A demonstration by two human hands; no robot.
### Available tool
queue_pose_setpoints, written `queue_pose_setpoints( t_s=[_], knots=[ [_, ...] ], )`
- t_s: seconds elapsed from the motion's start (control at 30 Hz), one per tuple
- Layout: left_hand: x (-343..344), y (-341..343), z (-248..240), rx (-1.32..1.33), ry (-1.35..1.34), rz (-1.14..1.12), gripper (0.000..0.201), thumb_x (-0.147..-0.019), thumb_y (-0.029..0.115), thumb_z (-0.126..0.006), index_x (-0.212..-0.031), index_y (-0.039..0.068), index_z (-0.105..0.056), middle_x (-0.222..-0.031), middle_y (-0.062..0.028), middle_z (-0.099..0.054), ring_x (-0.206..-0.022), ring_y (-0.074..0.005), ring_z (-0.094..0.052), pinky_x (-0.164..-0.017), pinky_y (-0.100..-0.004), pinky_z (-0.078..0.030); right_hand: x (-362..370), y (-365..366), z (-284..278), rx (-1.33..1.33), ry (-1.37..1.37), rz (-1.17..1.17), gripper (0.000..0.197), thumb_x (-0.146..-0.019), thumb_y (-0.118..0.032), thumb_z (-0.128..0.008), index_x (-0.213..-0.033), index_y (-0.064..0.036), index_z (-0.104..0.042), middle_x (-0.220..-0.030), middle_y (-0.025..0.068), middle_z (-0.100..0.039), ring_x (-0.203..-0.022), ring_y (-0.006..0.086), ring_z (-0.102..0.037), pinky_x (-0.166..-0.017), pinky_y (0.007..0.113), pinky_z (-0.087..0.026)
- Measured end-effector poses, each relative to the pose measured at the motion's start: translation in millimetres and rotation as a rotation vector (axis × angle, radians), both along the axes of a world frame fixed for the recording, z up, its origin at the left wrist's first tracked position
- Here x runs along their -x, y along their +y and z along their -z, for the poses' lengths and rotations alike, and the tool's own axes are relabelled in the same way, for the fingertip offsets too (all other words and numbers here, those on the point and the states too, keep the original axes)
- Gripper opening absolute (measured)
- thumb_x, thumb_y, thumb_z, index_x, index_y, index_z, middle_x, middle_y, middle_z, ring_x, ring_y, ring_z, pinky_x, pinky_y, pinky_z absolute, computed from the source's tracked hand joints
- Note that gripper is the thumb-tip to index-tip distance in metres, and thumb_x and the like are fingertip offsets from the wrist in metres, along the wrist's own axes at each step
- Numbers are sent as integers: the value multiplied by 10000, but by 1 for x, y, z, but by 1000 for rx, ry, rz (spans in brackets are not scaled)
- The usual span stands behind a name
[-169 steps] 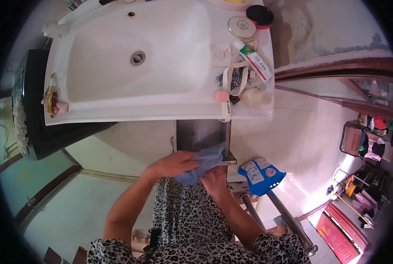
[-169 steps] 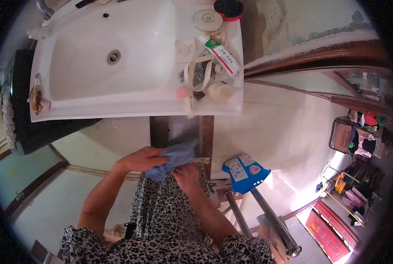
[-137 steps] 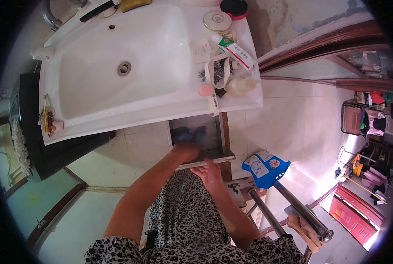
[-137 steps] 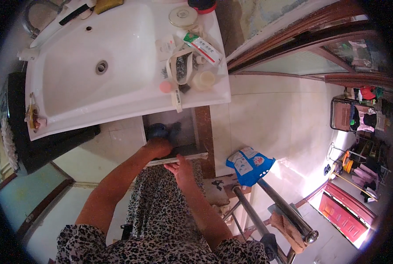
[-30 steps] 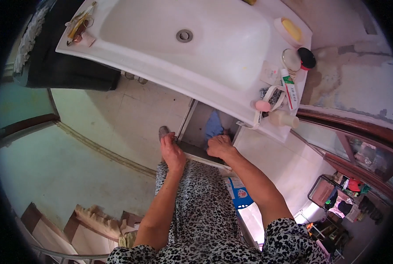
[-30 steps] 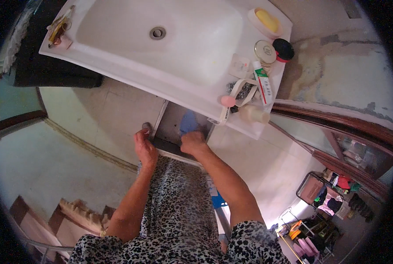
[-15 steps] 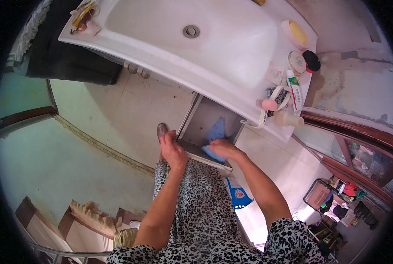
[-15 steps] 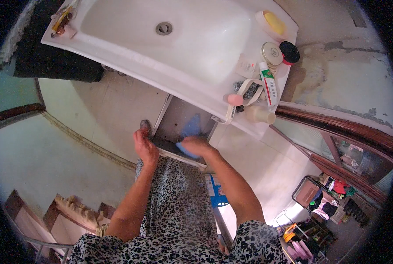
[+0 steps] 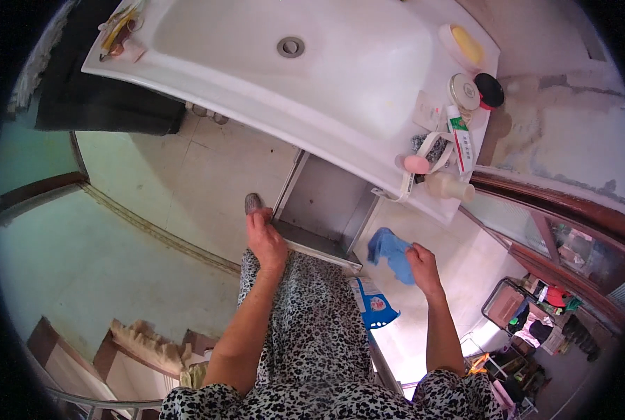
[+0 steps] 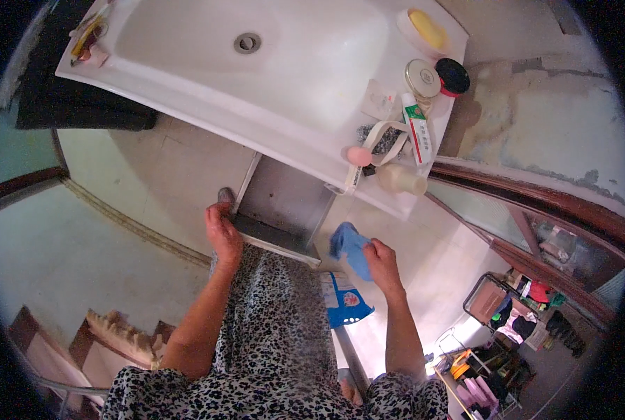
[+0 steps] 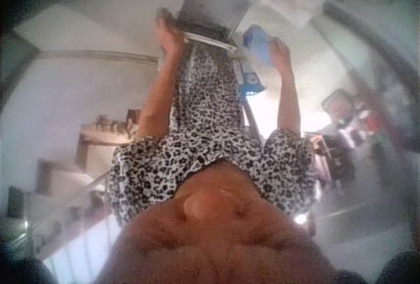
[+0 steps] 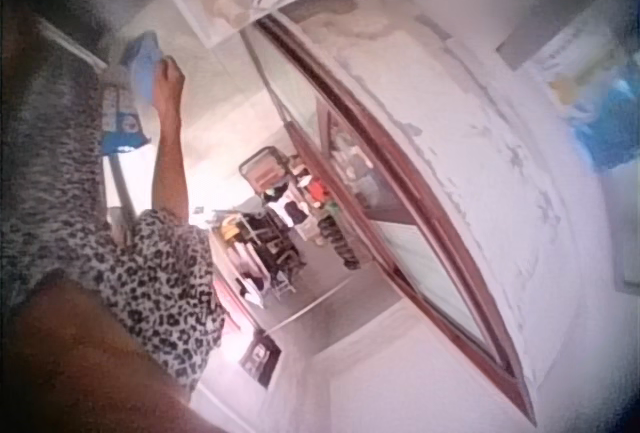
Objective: The person washes a cloth in a sink under running water and then wipes the inside of a drawer.
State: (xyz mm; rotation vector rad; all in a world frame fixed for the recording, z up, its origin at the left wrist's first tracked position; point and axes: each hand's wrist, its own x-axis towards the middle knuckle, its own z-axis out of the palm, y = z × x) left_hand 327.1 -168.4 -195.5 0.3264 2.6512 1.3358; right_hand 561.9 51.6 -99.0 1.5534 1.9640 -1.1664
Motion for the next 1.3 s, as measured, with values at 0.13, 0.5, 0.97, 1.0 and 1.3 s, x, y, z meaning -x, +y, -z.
queue_pose_setpoints(
  t_s=[0.13, 0.5, 0.97, 1.0, 1.3],
  knots=[
    [4, -2, 0, 14, 18, 35, 230, -739, -61, -414, -913, 29, -533, -900, -142, -520, -856, -332, -527, -747, -394, -436, 69, -40, -9, -65, 400, 52, 268, -805, -233, -630, -953, -15, -576, -785, 92, -617, -713, 156, -576, -666, 299, -474],
    [5, -2, -3, 29, 22, 52, 205, -738, -48, -423, -883, 39, -539, -878, -136, -535, -827, -333, -523, -727, -403, -426, 171, -96, 116, -136, 322, -755, 236, -799, -109, -504, -1006, -36, -590, -1109, 168, -538, -1095, 324, -465, -898, 422, -410],
    [5, -1, -2, -9, 52, -20, 217, -719, -60, -423, -877, 35, -539, -871, -131, -536, -827, -331, -535, -726, -397, -440, 151, -73, 43, 772, 342, -498, 295, -820, -247, -527, -957, 0, -609, -788, 94, -611, -756, 164, -578, -734, 287, -448],
    [6, -3, -4, 14, 43, -18, 223, -719, -59, -425, -885, 36, -540, -875, -130, -537, -827, -331, -537, -725, -397, -441, 134, -65, 18, 716, 344, -340, 274, -813, -240, -537, -927, -3, -615, -769, 69, -599, -738, 137, -550, -727, 273, -434],
    [5, -3, -8, 37, 40, 30, 247, -723, -56, -430, -916, 43, -546, -877, -132, -542, -826, -338, -537, -727, -401, -438, 17, -26, -2, 4, 384, 396, 196, -834, -148, -533, -734, 20, -543, -597, -2, -466, -572, 69, -392, -521, 246, -350]
  ],
)
